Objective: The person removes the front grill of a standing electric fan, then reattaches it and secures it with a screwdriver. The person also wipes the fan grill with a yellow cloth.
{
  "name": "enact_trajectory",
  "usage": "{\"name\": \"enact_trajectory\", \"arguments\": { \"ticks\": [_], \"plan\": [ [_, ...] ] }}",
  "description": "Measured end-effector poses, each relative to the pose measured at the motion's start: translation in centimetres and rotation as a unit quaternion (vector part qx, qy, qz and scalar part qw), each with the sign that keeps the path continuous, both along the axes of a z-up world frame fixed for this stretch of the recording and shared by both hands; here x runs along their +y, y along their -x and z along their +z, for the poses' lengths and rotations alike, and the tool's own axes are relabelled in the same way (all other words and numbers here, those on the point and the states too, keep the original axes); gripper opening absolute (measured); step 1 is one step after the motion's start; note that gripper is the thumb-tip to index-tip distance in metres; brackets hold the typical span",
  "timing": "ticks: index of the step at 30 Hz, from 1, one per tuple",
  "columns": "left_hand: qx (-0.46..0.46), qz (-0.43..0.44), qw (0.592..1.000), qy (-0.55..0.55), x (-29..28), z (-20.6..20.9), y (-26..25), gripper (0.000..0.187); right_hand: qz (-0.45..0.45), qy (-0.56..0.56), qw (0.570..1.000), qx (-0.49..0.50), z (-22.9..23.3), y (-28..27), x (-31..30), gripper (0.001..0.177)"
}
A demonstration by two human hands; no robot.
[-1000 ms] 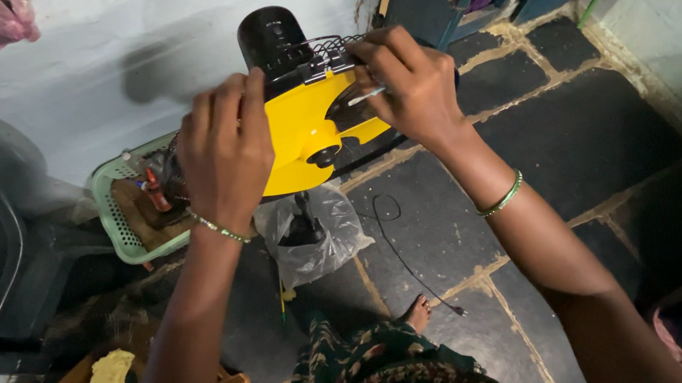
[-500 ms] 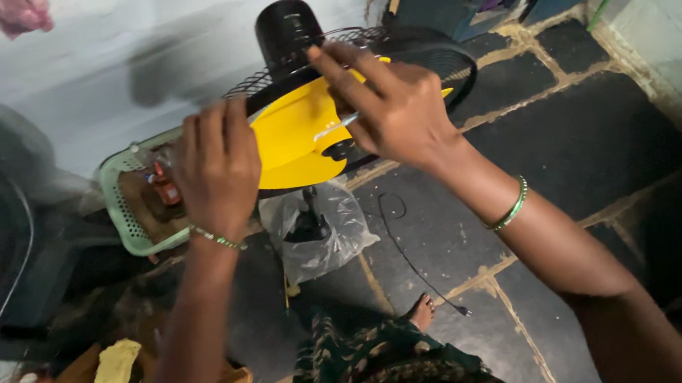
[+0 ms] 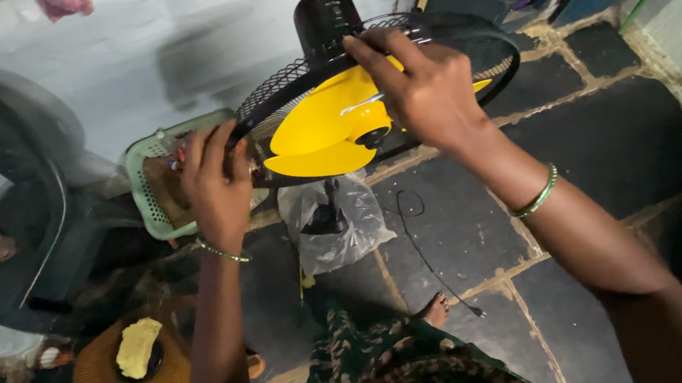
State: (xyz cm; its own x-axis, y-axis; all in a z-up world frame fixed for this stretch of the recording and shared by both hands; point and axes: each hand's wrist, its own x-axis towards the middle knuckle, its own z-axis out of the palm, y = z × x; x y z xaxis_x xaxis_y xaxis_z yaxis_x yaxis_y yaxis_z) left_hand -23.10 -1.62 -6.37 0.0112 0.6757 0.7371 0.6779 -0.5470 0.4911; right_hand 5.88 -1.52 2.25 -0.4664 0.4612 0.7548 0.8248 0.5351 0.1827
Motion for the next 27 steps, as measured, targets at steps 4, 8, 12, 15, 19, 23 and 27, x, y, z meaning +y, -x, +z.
{"name": "enact_trajectory", "arguments": {
  "ticks": [4,8,12,15,19,23,27],
  "plan": [
    [-0.029,-0.02,0.998,0.052,0.2,-1.6,1.2,0.025,0.0,0.013,1.0,0.0,-0.3,0.0,0.2,0.06],
    [0.014,0.005,1.0,-0.017,1.0,-2.4,0.7,0.029,0.001,0.013,1.0,0.005,-0.2,0.1,0.2,0.063],
    [0.03,0.037,0.999,-0.019,1.4,-2.8,0.3,0.031,0.004,0.017,1.0,0.008,-0.3,0.1,0.0,0.064],
    [0.019,0.027,0.998,-0.047,1.5,-3.7,0.4,0.032,-0.003,0.005,1.0,0.011,-0.4,0.2,0.0,0.062],
    [-0.063,-0.004,0.998,-0.016,1.7,-6.6,1.4,0.033,0.002,0.014,1.0,0.026,-0.5,0.3,0.0,0.066],
    [-0.091,0.054,0.994,0.005,2.6,-11.2,1.7,0.032,0.0,0.016,0.999,0.036,-0.4,0.6,0.0,0.066],
    [-0.146,0.113,0.98,0.078,3.6,-14.8,1.6,0.019,-0.008,0.02,0.999,0.033,-0.6,0.7,0.0,0.066]
  ]
}}
